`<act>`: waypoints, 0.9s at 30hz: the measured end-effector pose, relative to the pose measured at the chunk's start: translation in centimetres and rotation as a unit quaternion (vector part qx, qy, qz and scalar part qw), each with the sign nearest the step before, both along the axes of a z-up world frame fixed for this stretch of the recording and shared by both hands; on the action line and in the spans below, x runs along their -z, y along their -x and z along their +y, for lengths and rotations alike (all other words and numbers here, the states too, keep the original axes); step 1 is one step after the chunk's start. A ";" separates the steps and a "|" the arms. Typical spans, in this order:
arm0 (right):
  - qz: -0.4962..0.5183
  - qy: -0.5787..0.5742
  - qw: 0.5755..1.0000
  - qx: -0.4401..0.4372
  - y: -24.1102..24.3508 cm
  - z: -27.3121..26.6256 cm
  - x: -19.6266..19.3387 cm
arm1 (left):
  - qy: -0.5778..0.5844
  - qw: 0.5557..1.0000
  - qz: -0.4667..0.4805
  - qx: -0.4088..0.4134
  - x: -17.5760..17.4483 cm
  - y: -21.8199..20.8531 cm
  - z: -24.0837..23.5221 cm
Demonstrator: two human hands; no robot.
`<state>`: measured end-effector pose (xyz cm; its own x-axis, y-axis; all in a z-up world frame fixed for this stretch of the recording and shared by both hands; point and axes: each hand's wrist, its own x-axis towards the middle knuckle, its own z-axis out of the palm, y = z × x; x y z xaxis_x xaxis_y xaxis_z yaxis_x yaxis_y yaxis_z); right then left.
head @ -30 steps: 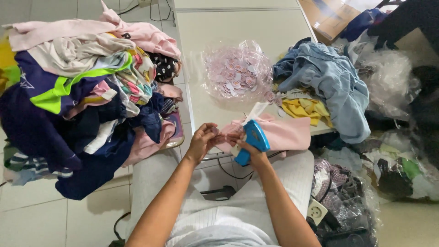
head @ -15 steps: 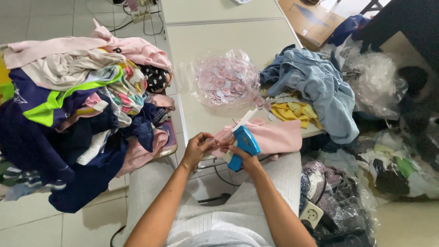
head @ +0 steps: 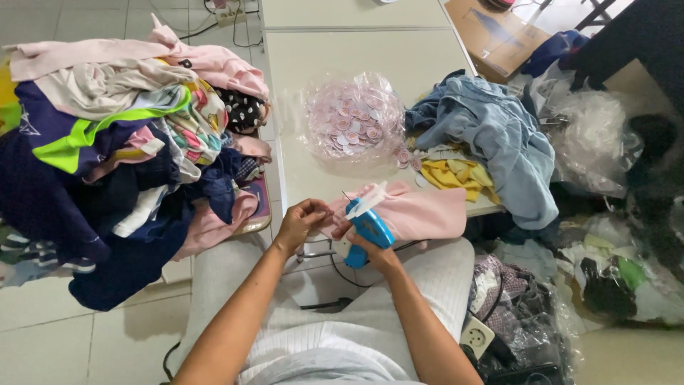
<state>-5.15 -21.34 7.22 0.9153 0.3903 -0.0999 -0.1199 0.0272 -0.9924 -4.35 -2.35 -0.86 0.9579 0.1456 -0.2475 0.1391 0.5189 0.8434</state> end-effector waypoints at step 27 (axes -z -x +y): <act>-0.061 -0.010 0.998 -0.020 -0.5 0.4 2.0 | 0.014 1.000 -0.003 0.011 -0.2 0.3 0.4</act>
